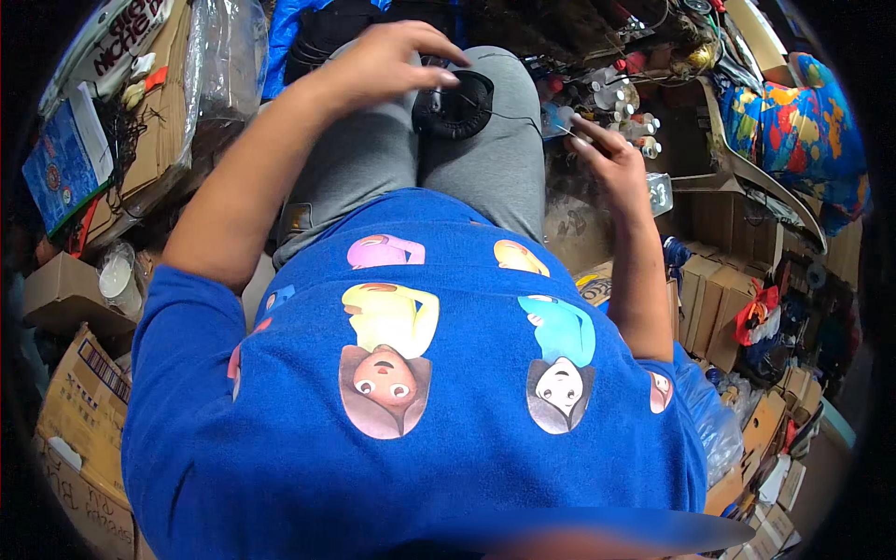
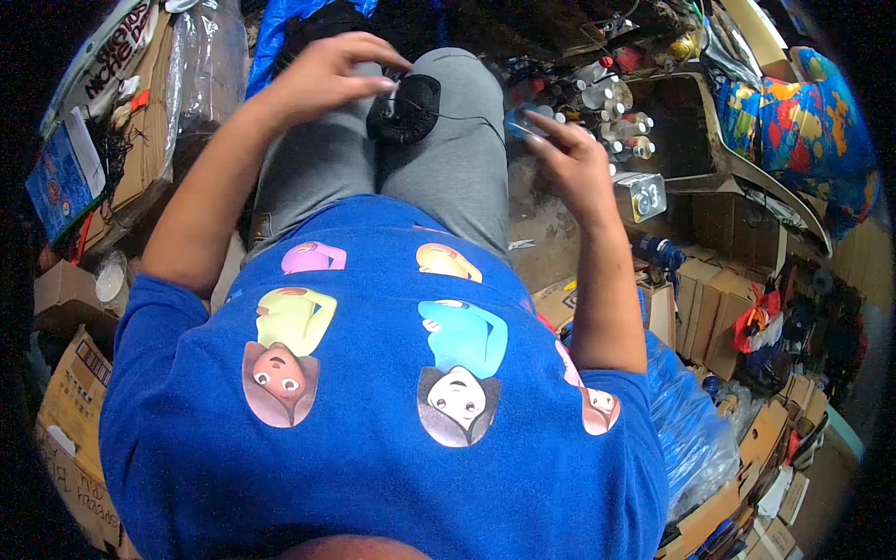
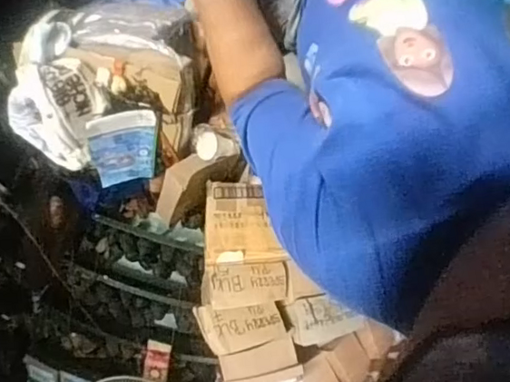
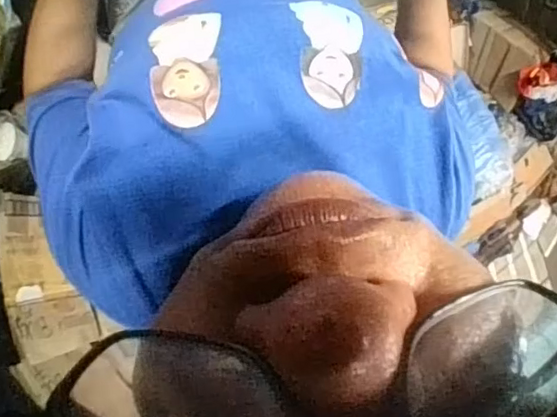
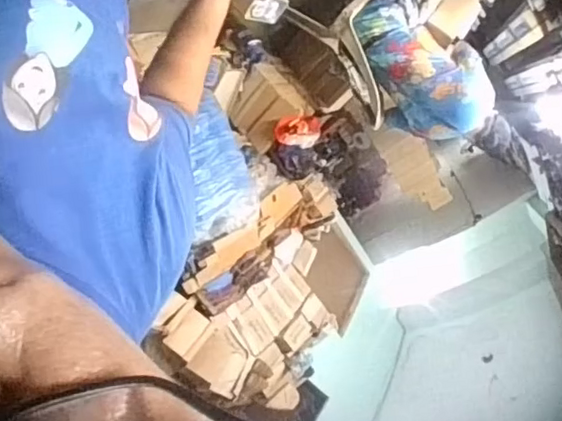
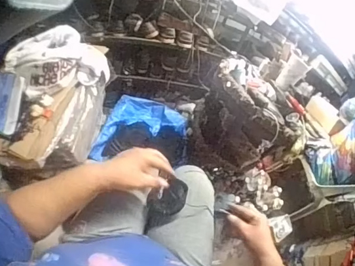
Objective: Hand-sewing a black shoe component with a needle and thread.
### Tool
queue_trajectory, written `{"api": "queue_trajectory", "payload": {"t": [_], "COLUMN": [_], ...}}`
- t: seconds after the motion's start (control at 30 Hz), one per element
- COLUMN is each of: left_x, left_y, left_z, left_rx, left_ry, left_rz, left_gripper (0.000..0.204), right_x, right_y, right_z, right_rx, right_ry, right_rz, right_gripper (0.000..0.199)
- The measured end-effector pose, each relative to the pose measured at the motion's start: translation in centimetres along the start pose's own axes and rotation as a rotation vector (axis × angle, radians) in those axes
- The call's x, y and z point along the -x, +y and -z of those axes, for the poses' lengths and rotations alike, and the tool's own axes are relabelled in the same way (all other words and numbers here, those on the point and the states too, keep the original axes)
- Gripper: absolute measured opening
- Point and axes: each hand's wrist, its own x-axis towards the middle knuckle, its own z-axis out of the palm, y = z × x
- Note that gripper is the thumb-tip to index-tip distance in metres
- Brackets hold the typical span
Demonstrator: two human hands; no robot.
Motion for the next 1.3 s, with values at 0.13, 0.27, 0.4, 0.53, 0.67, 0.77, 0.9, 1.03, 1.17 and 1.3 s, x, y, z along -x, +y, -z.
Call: {"api": "queue_trajectory", "payload": {"t": [0.13,0.27,0.4,0.53,0.67,0.77,0.9,1.03,1.17,1.3], "left_x": [-2.7,-3.7,-3.7,-3.7,-3.8,-3.8,-4.0,-4.2,-4.4,-4.5], "left_y": [0.4,-0.3,-1.3,-1.4,-2.2,-1.7,-1.4,-0.8,-1.6,-1.9], "left_z": [-2.5,-2.3,-2.2,-2.1,-2.1,-2.0,-2.1,-2.0,-2.1,-2.4], "left_rx": [-0.061,0.218,0.383,0.378,0.395,0.407,0.458,0.335,0.284,0.285], "left_ry": [-0.102,-0.278,-0.329,-0.337,-0.369,-0.377,-0.393,-0.375,-0.412,-0.417], "left_rz": [-0.042,0.190,0.137,0.158,0.187,0.155,0.136,0.155,0.066,0.004], "left_gripper": [0.025,0.025,0.025,0.026,0.027,0.026,0.025,0.025,0.024,0.024], "right_x": [-1.4,-1.8,-2.4,-2.5,-2.2,-1.9,-2.5,-3.1,-3.8,-5.4], "right_y": [-3.9,-5.4,-4.8,-4.7,-5.3,-4.8,-4.3,-5.8,-6.1,-4.1], "right_z": [-3.0,-5.1,-5.8,-5.9,-6.4,-6.8,-6.4,-5.3,-4.9,-3.5], "right_rx": [0.037,-0.015,0.097,0.219,0.456,0.567,0.242,0.448,0.501,0.220], "right_ry": [-0.052,-0.036,-0.022,0.007,0.026,0.067,0.013,-0.009,-0.162,-0.408], "right_rz": [0.284,0.288,0.279,0.334,0.450,0.555,0.388,0.476,0.447,0.217], "right_gripper": [0.019,0.013,0.016,0.014,0.012,0.013,0.013,0.015,0.017,0.021]}}
